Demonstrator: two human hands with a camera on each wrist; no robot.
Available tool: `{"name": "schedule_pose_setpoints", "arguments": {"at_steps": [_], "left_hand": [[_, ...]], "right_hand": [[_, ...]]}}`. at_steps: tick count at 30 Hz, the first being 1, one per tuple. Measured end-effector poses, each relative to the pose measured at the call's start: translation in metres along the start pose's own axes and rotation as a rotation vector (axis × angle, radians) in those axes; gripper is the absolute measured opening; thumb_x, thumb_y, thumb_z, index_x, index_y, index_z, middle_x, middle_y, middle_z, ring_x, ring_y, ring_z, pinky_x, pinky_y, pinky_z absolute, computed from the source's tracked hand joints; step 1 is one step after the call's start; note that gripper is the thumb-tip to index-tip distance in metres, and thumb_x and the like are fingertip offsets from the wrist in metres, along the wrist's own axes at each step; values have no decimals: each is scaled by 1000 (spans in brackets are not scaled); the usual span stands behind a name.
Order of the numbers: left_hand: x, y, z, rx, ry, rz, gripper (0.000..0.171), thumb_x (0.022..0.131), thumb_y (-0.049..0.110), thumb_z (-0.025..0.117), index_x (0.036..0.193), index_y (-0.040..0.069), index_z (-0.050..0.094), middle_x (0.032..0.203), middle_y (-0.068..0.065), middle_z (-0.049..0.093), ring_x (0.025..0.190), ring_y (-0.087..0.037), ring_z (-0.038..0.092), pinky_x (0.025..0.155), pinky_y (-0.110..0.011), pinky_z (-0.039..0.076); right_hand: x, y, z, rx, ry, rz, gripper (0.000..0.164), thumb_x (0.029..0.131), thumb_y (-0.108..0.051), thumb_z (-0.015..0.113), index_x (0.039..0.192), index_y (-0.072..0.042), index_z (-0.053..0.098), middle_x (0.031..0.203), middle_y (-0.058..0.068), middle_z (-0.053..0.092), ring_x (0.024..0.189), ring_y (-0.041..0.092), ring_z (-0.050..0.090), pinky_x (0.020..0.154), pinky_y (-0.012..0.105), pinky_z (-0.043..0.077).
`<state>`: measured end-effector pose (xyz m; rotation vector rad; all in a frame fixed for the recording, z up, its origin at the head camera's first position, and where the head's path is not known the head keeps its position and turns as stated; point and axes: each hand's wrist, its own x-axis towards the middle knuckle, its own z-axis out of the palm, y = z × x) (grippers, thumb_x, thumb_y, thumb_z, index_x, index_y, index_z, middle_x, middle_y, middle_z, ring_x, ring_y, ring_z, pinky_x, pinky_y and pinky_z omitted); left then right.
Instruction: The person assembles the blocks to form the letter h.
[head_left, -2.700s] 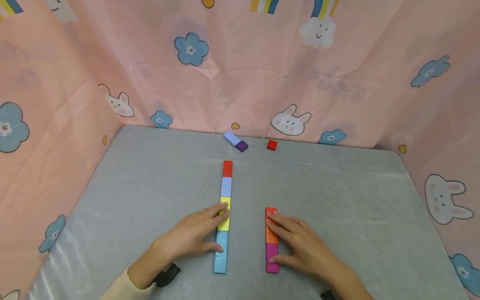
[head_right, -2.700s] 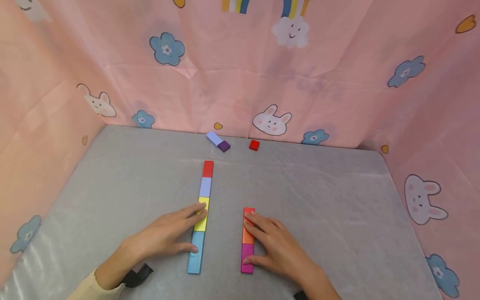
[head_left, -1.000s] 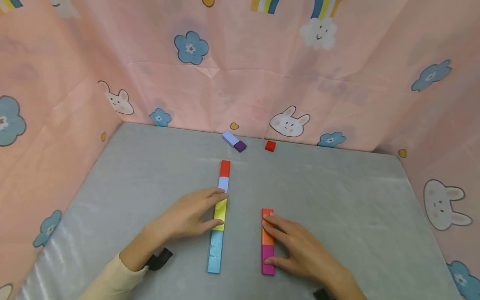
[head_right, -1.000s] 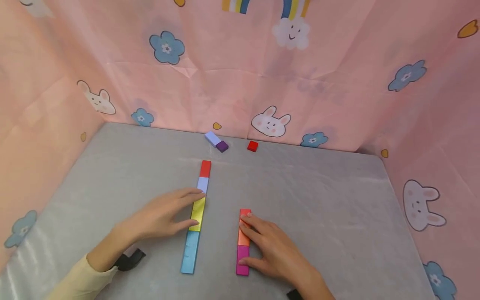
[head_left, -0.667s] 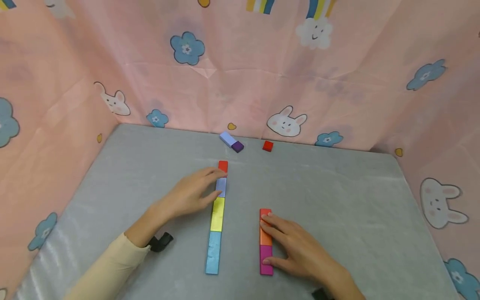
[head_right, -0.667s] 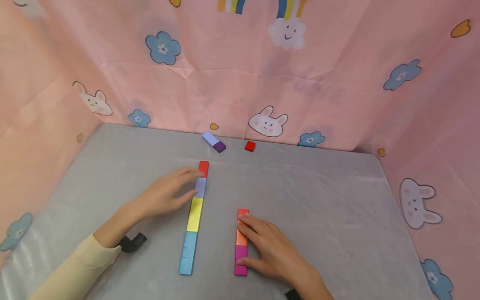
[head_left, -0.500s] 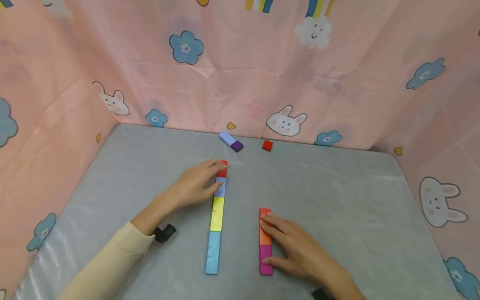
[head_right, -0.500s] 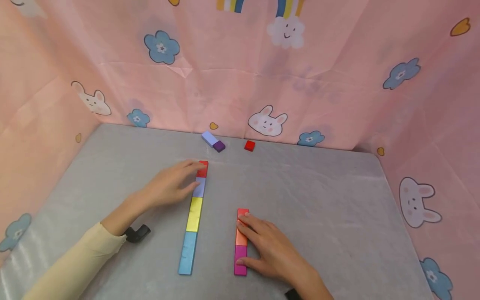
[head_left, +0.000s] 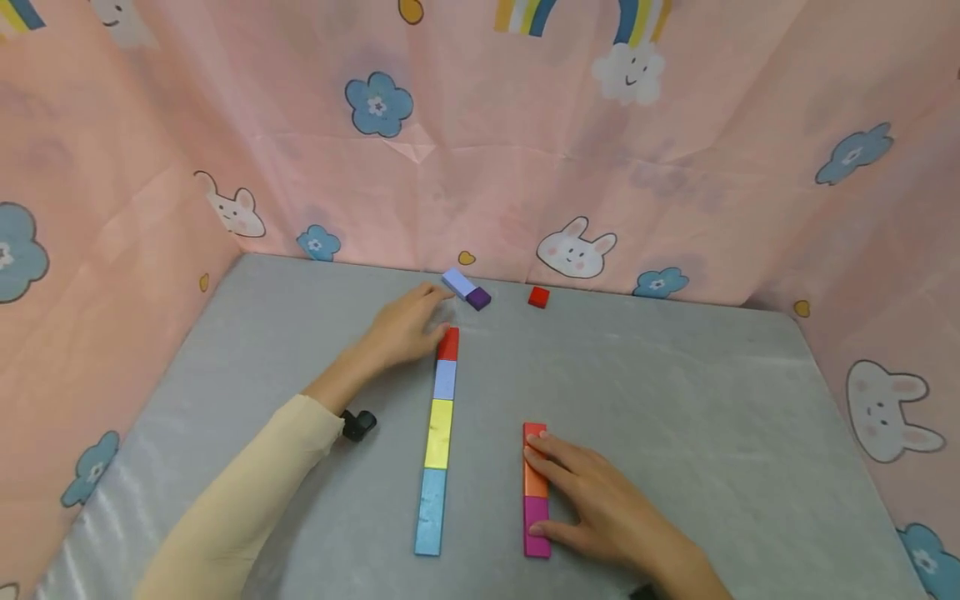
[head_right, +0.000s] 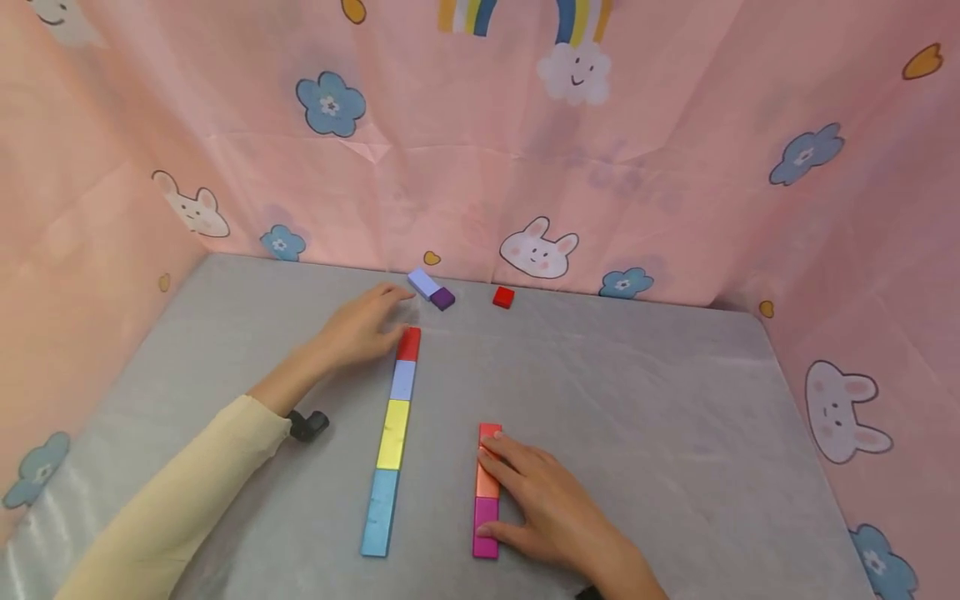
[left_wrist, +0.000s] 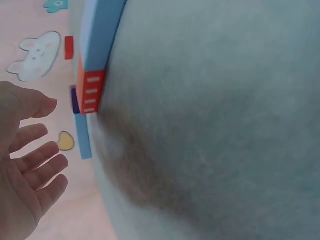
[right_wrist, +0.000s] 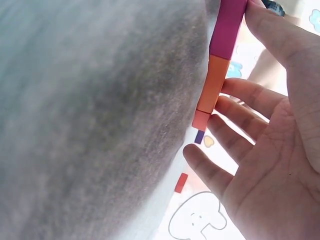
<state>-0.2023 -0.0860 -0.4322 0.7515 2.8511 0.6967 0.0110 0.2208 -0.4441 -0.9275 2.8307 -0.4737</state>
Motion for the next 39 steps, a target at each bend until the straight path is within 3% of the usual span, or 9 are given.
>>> {"name": "schedule_pose_setpoints", "arguments": {"at_steps": [6, 13, 17, 23, 33, 39], "left_hand": [[19, -4, -3, 41, -22, 5, 51, 103, 18, 65, 151, 5, 55, 155, -16, 55, 143, -33, 55, 119, -51, 50], [45, 2, -2, 58, -88, 38, 50, 103, 11, 60, 153, 6, 54, 155, -14, 55, 138, -31, 59, 118, -48, 51], [55, 5, -1, 71, -143, 23, 51, 104, 8, 57, 155, 7, 52, 163, -12, 49, 146, -32, 54, 122, -49, 47], [60, 2, -4, 79, -192, 10, 54, 106, 8, 55, 159, 6, 46, 170, -13, 41, 159, -31, 39, 131, -49, 34], [62, -10, 1, 137, -186, 64, 49, 106, 10, 56, 154, 7, 53, 161, -14, 52, 149, -34, 50, 129, -50, 37], [63, -9, 0, 162, -179, 54, 46, 102, 5, 60, 148, 11, 61, 143, -15, 60, 129, -33, 58, 118, -47, 48]], "right_hand": [[0, 0, -1, -7, 2, 1, 81, 92, -65, 72, 154, -15, 56, 161, 0, 52, 144, 21, 54, 111, 50, 54], [-5, 2, 0, -18, 31, -19, 80, 91, -63, 75, 153, -14, 57, 161, 2, 52, 144, 22, 55, 109, 49, 55], [-7, 2, 0, -13, 23, -10, 80, 92, -62, 75, 154, -15, 57, 161, 1, 52, 143, 22, 55, 109, 49, 56], [-6, 0, 1, -20, 36, -16, 80, 92, -65, 73, 154, -17, 56, 162, -1, 51, 145, 20, 54, 112, 49, 53], [-3, 0, 0, -19, 44, -27, 79, 92, -61, 75, 153, -16, 57, 162, 1, 52, 145, 20, 54, 112, 49, 52], [-2, 1, 1, -15, 43, -19, 80, 91, -62, 75, 154, -17, 57, 162, 0, 51, 145, 20, 54, 113, 49, 52]]}}
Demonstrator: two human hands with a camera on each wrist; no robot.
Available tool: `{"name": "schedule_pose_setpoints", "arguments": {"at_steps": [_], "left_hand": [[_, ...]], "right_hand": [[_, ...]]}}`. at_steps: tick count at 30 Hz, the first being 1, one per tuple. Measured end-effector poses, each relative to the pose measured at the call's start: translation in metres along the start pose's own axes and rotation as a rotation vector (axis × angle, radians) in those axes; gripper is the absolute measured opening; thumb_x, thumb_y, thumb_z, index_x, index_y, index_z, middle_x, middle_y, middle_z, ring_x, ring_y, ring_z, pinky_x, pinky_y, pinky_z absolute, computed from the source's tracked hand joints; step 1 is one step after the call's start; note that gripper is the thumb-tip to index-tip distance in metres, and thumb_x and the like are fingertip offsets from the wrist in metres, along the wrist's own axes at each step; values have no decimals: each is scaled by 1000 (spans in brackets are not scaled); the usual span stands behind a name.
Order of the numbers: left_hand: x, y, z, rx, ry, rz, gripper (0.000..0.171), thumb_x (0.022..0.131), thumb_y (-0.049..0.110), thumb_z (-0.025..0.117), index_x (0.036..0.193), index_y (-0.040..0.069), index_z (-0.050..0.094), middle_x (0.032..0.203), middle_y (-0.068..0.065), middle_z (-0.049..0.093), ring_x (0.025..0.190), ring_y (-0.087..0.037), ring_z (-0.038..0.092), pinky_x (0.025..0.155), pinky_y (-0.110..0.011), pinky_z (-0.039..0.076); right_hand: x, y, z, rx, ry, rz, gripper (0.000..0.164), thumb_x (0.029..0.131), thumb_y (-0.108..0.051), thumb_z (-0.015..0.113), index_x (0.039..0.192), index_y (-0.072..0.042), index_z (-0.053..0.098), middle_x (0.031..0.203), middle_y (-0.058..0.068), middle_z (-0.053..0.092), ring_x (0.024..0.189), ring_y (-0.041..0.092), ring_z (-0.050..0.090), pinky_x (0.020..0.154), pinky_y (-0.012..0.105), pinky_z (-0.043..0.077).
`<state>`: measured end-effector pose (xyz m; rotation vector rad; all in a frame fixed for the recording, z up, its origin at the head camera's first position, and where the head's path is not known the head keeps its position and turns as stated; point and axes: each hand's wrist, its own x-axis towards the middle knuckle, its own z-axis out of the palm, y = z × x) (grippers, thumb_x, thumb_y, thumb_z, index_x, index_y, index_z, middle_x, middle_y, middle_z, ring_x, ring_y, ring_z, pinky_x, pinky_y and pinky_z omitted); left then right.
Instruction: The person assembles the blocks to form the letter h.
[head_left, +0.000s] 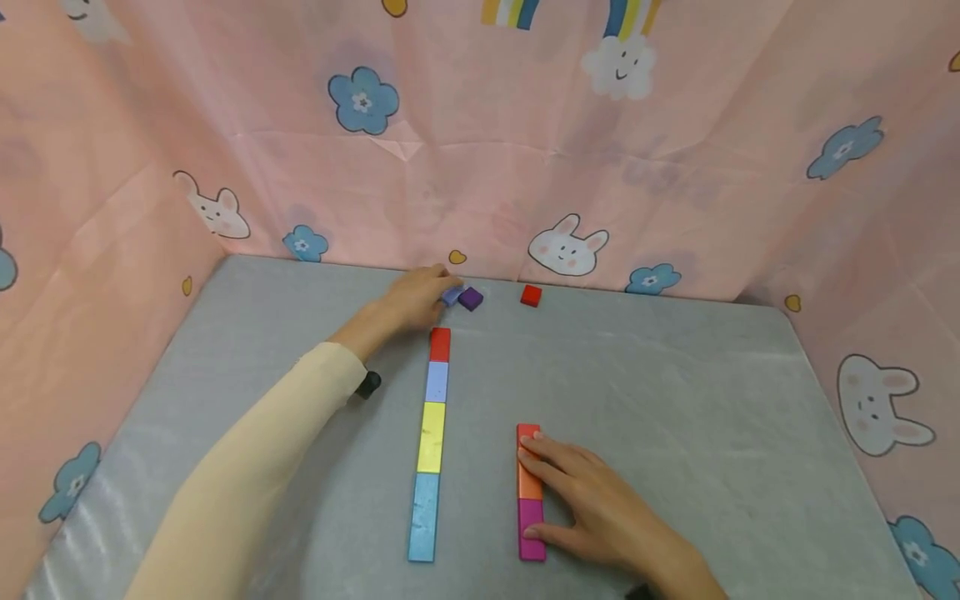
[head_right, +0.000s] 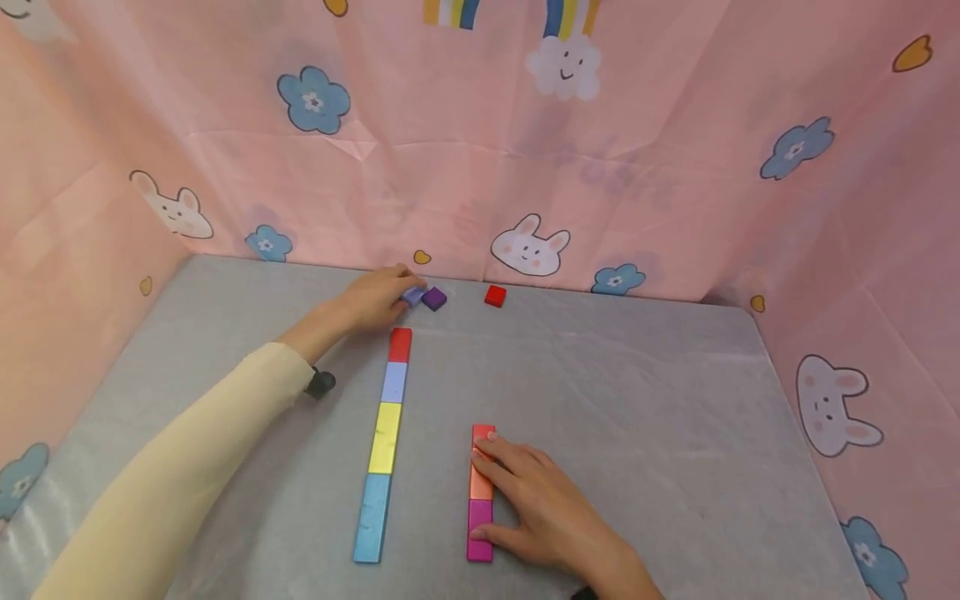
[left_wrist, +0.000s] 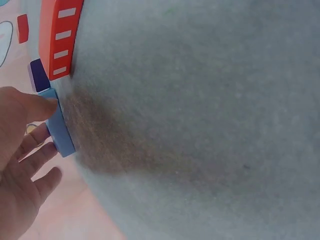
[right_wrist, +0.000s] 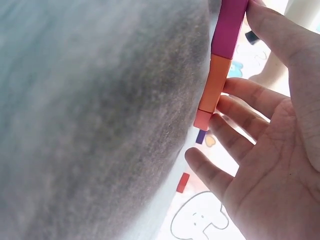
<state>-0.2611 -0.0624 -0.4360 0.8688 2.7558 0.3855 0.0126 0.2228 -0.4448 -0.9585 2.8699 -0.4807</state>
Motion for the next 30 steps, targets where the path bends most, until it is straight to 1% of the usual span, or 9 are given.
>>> {"name": "schedule_pose_setpoints", "arguments": {"at_steps": [4, 7, 9, 12, 15, 18, 24, 27, 30], "left_hand": [[-3, 0, -3, 25, 6, 1, 41, 100, 3, 65, 141, 9, 66, 134, -17, 62, 120, -32, 59, 107, -45, 54], [-6, 1, -5, 35, -1, -4, 39, 101, 8, 69, 139, 8, 67, 131, -17, 63, 117, -31, 59, 104, -45, 55], [-7, 2, -5, 36, -10, -9, 38, 101, 11, 70, 138, 7, 67, 130, -17, 64, 115, -30, 60, 105, -45, 55], [-7, 2, -6, 37, -20, -4, 36, 101, 11, 70, 136, 4, 68, 132, -16, 65, 118, -30, 63, 110, -45, 54], [-8, 0, -6, 36, -18, 12, 36, 101, 11, 70, 135, 2, 69, 135, -16, 68, 122, -30, 65, 113, -46, 53], [-9, -4, -5, 35, -10, 14, 37, 101, 13, 71, 135, 2, 68, 135, -15, 70, 123, -30, 66, 113, -46, 53], [-17, -6, -5, -11, 26, -10, 39, 101, 15, 70, 137, 1, 67, 135, -16, 69, 120, -30, 66, 109, -46, 55], [-24, -3, -6, -39, 54, -15, 39, 101, 16, 71, 136, 1, 68, 134, -16, 69, 120, -31, 66, 108, -46, 56], [-32, 3, -5, -72, 81, -2, 39, 100, 19, 73, 134, 1, 70, 132, -15, 71, 118, -31, 67, 108, -46, 56]], "right_hand": [[1, -1, 0, 1, -27, 16, 80, 92, -65, 73, 154, -17, 56, 162, -2, 51, 146, 19, 52, 116, 49, 50], [1, -2, -1, 4, -46, 31, 80, 92, -65, 72, 154, -18, 56, 162, -2, 51, 146, 19, 52, 117, 49, 49], [1, -2, -1, 8, -50, 33, 80, 91, -65, 73, 154, -17, 56, 162, -1, 51, 146, 19, 52, 117, 50, 49], [1, -1, -2, 14, -54, 35, 81, 92, -65, 73, 154, -17, 56, 163, -1, 50, 146, 19, 52, 117, 50, 49], [1, -1, -2, 18, -55, 32, 81, 92, -65, 72, 155, -17, 55, 164, -2, 49, 147, 19, 51, 118, 50, 48], [2, 0, -2, 18, -58, 33, 82, 92, -66, 71, 155, -17, 55, 164, -2, 49, 147, 19, 51, 118, 50, 48], [2, 0, -2, 26, -73, 50, 82, 93, -67, 70, 156, -18, 54, 165, -2, 48, 147, 19, 51, 118, 50, 49], [2, 0, -2, 26, -76, 52, 81, 93, -67, 70, 156, -18, 54, 165, -2, 47, 147, 20, 51, 118, 50, 49], [2, 0, -2, 25, -75, 50, 81, 93, -66, 70, 156, -18, 54, 165, -2, 48, 146, 19, 51, 118, 50, 49]]}}
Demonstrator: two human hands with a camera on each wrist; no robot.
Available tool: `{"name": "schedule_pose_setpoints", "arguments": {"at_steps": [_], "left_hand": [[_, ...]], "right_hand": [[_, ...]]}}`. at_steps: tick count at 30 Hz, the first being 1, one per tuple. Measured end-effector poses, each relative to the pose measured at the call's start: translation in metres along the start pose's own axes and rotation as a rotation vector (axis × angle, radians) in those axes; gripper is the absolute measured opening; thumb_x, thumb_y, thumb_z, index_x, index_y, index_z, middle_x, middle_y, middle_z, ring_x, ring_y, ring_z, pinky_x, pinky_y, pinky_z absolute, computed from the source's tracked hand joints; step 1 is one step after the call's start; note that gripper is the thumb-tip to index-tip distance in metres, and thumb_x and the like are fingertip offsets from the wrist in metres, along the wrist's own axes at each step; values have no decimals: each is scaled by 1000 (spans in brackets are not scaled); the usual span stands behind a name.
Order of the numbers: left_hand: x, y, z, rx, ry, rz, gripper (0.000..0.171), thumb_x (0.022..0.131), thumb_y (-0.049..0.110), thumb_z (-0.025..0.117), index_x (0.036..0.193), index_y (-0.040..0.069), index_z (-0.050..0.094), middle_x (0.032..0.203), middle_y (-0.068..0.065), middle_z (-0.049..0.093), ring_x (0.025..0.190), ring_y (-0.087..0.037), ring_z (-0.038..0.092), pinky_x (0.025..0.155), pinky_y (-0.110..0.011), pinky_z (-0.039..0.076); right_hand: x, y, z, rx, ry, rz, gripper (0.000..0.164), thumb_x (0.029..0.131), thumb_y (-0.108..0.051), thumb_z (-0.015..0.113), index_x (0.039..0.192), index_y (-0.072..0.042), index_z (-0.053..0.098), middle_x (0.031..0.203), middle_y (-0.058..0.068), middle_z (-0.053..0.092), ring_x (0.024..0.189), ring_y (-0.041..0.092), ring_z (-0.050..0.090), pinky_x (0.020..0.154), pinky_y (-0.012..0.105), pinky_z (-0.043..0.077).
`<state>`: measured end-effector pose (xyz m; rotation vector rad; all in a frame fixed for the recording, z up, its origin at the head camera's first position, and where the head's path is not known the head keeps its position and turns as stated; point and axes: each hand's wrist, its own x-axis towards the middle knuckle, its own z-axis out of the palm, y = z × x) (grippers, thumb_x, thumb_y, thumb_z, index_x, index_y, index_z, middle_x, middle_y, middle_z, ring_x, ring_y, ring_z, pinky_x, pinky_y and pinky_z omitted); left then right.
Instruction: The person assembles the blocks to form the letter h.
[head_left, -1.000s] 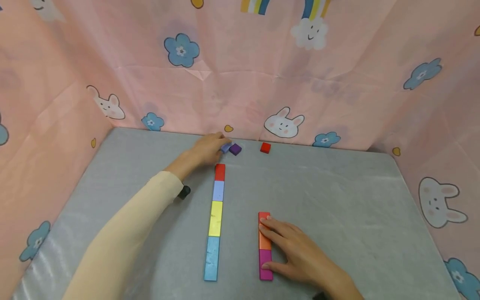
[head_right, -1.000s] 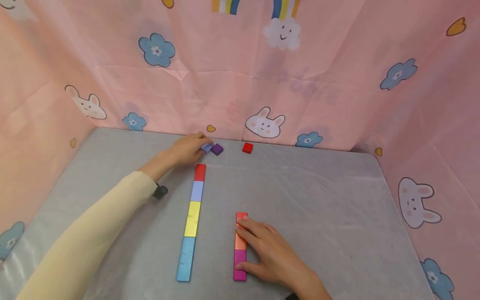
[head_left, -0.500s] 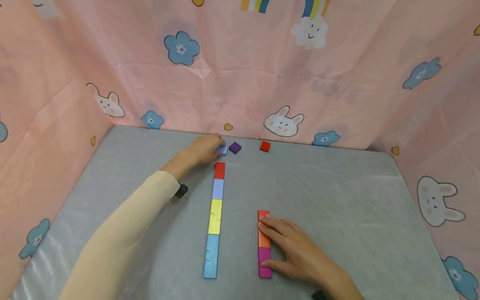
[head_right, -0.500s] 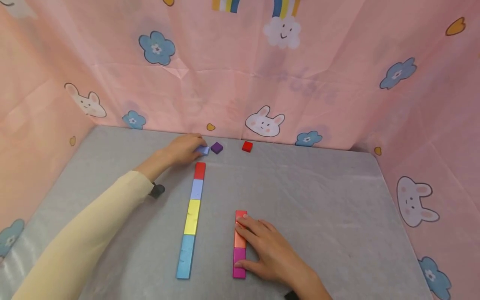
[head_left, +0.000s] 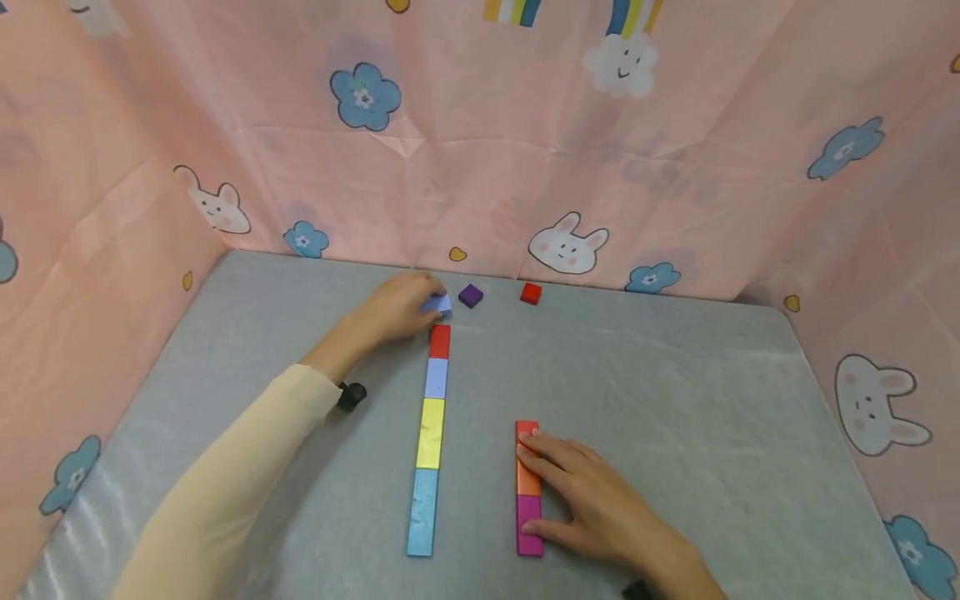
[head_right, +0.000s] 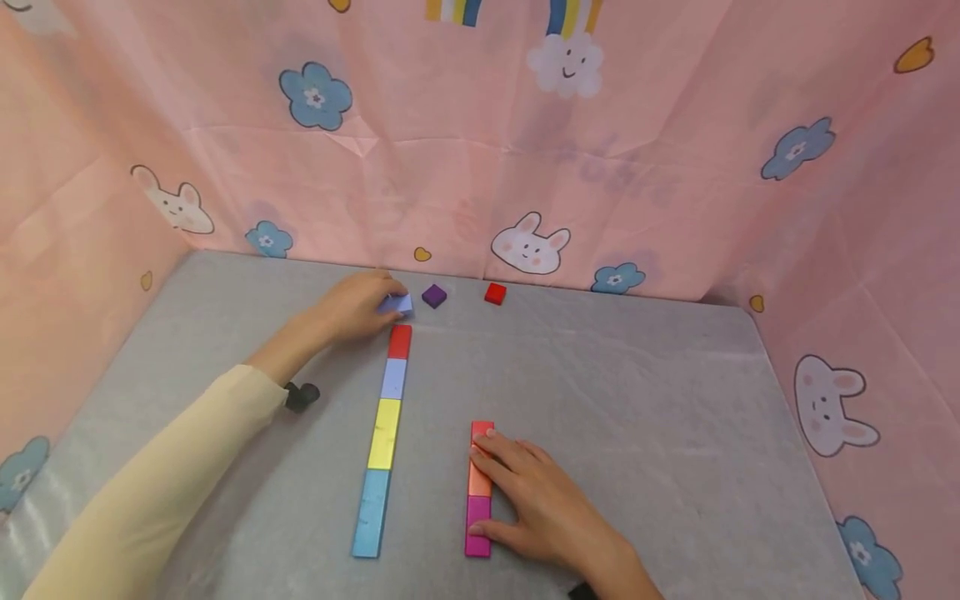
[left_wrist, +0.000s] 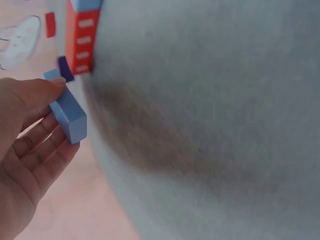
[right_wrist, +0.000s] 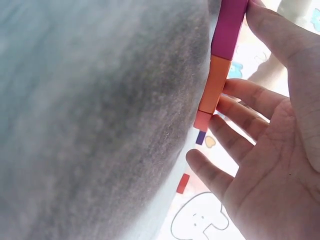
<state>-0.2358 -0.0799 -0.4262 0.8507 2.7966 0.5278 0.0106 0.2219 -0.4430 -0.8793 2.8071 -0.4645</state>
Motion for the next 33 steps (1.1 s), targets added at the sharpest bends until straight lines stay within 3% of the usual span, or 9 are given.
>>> {"name": "schedule_pose_setpoints", "arguments": {"at_steps": [6, 12, 19, 33], "left_hand": [[-15, 19, 7, -87, 11, 38, 39, 97, 21, 77, 131, 3, 72, 126, -13, 75, 114, -28, 69, 105, -44, 58], [-26, 42, 8, -70, 23, 110, 40, 96, 19, 78, 133, 5, 72, 125, -11, 76, 114, -25, 72, 102, -43, 59], [-41, 65, 14, -116, -63, 180, 40, 97, 20, 78, 134, 7, 72, 130, -10, 74, 113, -21, 70, 100, -38, 61], [-60, 77, 39, -140, -91, 200, 40, 95, 18, 80, 133, 8, 73, 125, -8, 73, 108, -18, 70, 98, -33, 62]], "right_hand": [[-1, 0, 1, -2, 8, -11, 81, 93, -66, 70, 156, -18, 54, 165, -2, 48, 146, 20, 52, 116, 50, 50], [-1, 2, 2, -7, 32, -28, 80, 92, -64, 72, 155, -16, 55, 164, 0, 49, 145, 21, 54, 115, 50, 51], [-1, 1, 2, -17, 60, -41, 80, 92, -64, 73, 154, -16, 56, 162, 0, 51, 143, 20, 55, 113, 50, 52], [0, 1, 3, -11, 53, -39, 80, 92, -63, 74, 153, -15, 56, 162, 0, 51, 143, 20, 55, 113, 50, 52]]}}
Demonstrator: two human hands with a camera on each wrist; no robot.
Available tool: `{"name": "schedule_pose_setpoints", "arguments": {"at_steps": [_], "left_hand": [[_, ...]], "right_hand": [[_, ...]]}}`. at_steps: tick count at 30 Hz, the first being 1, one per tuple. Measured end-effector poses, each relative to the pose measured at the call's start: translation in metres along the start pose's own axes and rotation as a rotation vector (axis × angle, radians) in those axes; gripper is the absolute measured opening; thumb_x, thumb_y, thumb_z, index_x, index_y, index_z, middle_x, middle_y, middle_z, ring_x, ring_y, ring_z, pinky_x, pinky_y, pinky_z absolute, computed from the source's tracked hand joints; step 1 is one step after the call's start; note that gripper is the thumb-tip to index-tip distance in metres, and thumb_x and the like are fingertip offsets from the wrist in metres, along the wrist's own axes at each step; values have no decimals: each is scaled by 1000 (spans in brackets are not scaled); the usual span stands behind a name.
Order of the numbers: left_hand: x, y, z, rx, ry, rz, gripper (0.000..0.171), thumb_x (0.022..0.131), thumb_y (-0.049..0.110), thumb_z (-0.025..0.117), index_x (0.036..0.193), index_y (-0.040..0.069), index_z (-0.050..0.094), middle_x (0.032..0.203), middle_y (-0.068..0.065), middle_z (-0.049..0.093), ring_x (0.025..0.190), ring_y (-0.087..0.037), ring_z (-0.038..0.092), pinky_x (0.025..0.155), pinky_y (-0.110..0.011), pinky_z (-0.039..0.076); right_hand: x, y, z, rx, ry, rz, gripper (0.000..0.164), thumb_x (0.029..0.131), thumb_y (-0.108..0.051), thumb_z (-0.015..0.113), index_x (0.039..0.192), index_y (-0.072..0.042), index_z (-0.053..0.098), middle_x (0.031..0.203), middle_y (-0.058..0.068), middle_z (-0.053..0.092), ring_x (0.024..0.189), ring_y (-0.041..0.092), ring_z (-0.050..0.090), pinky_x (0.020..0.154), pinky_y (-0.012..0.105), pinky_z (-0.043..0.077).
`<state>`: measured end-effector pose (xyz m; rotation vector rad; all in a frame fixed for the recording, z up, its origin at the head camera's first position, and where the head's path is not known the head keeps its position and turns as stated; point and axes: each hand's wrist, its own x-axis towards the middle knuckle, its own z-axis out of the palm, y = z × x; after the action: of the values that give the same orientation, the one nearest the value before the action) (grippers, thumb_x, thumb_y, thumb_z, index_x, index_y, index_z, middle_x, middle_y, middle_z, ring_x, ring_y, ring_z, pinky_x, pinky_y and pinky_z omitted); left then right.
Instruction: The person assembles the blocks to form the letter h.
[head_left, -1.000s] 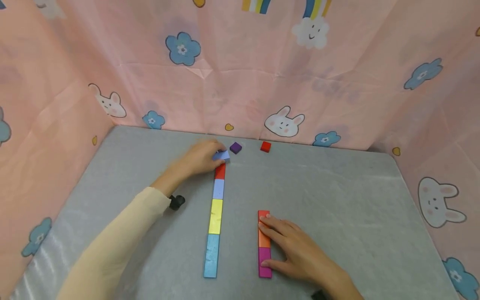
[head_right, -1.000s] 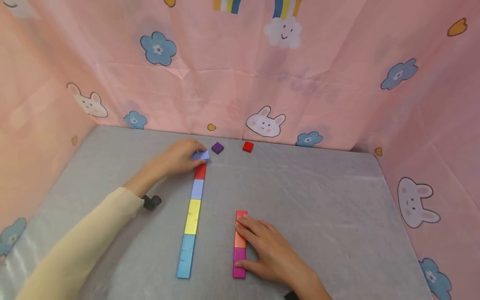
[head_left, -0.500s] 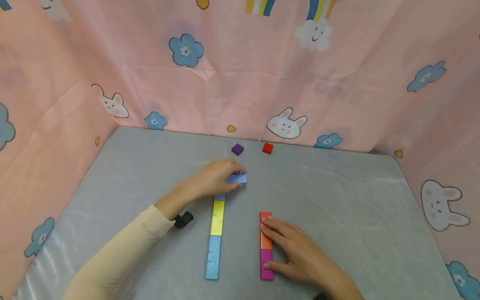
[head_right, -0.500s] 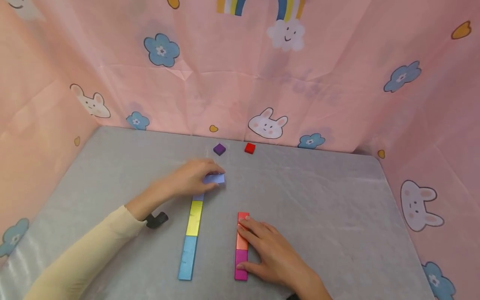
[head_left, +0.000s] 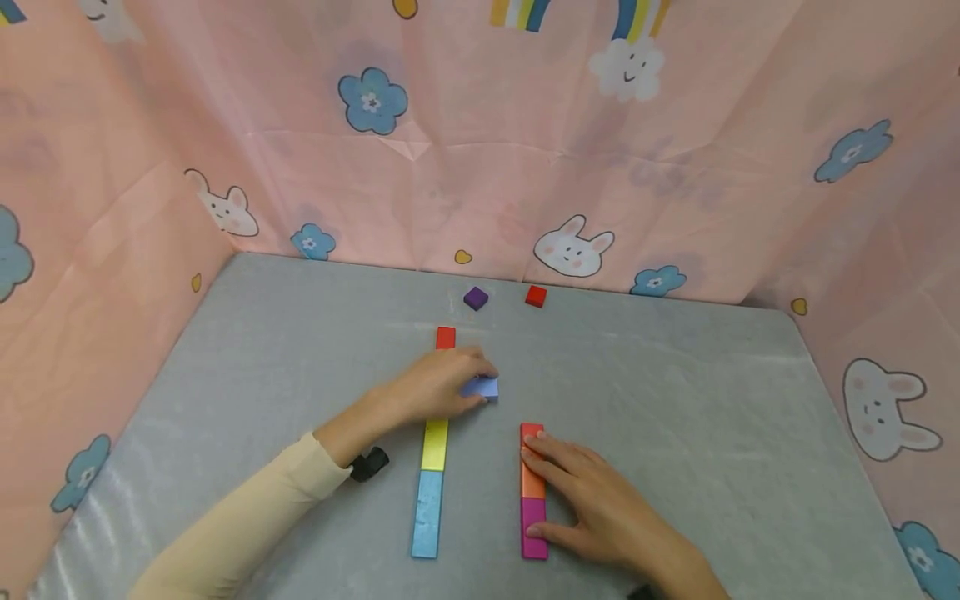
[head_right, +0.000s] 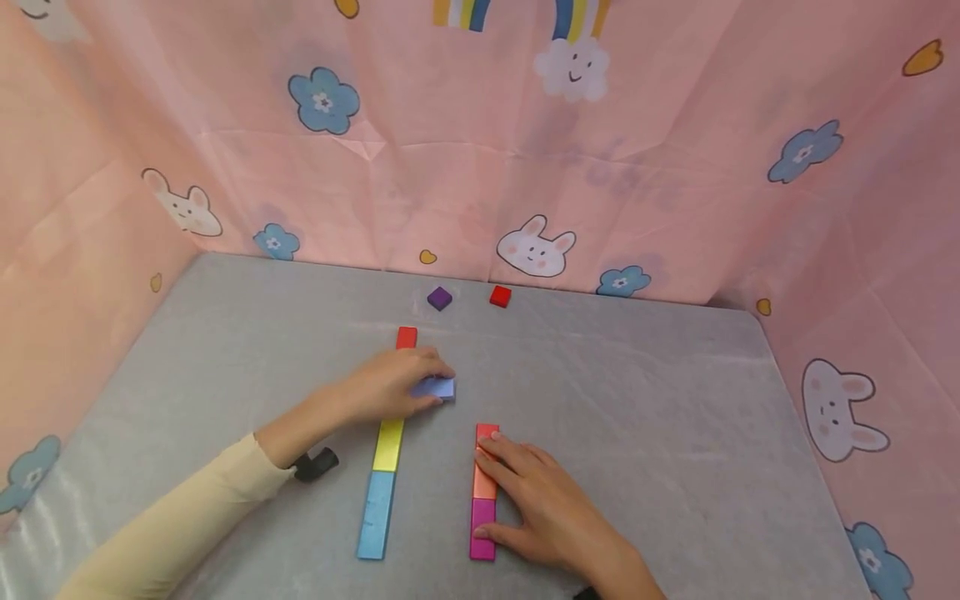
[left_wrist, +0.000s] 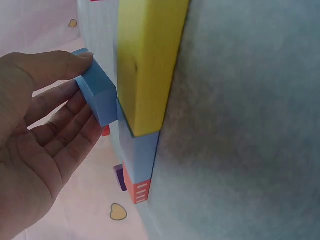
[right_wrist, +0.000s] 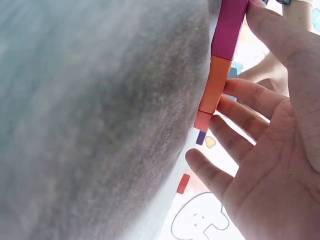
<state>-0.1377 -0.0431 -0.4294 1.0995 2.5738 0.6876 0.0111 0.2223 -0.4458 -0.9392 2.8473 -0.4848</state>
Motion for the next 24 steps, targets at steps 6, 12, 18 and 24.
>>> {"name": "schedule_pose_setpoints", "arguments": {"at_steps": [6, 12, 18, 24], "left_hand": [[-3, 5, 6, 10, -18, 32, 39, 95, 20, 80, 132, 10, 73, 124, -6, 74, 108, -17, 71, 96, -32, 62], [-3, 6, 11, 72, -14, 51, 37, 95, 19, 80, 130, 10, 75, 118, -5, 74, 103, -16, 70, 93, -31, 62], [-4, 5, 14, 100, -23, 50, 36, 95, 19, 80, 129, 9, 75, 114, -4, 73, 97, -14, 68, 90, -31, 62], [-6, 5, 16, 90, -25, 47, 35, 95, 18, 80, 129, 9, 75, 115, -5, 74, 99, -15, 68, 93, -33, 62]], "right_hand": [[1, 0, 1, -14, 16, -20, 79, 92, -63, 73, 152, -14, 58, 161, 1, 52, 142, 21, 56, 111, 49, 53], [0, 1, 1, -9, 13, -11, 79, 93, -65, 71, 151, -14, 59, 162, 2, 52, 141, 22, 57, 111, 50, 53], [0, 0, 0, -2, -1, -2, 79, 93, -65, 71, 152, -14, 58, 163, 1, 51, 141, 21, 56, 112, 50, 53], [1, 0, 0, 11, -22, 11, 80, 93, -66, 70, 154, -16, 56, 164, -1, 49, 145, 20, 54, 113, 50, 53]]}}
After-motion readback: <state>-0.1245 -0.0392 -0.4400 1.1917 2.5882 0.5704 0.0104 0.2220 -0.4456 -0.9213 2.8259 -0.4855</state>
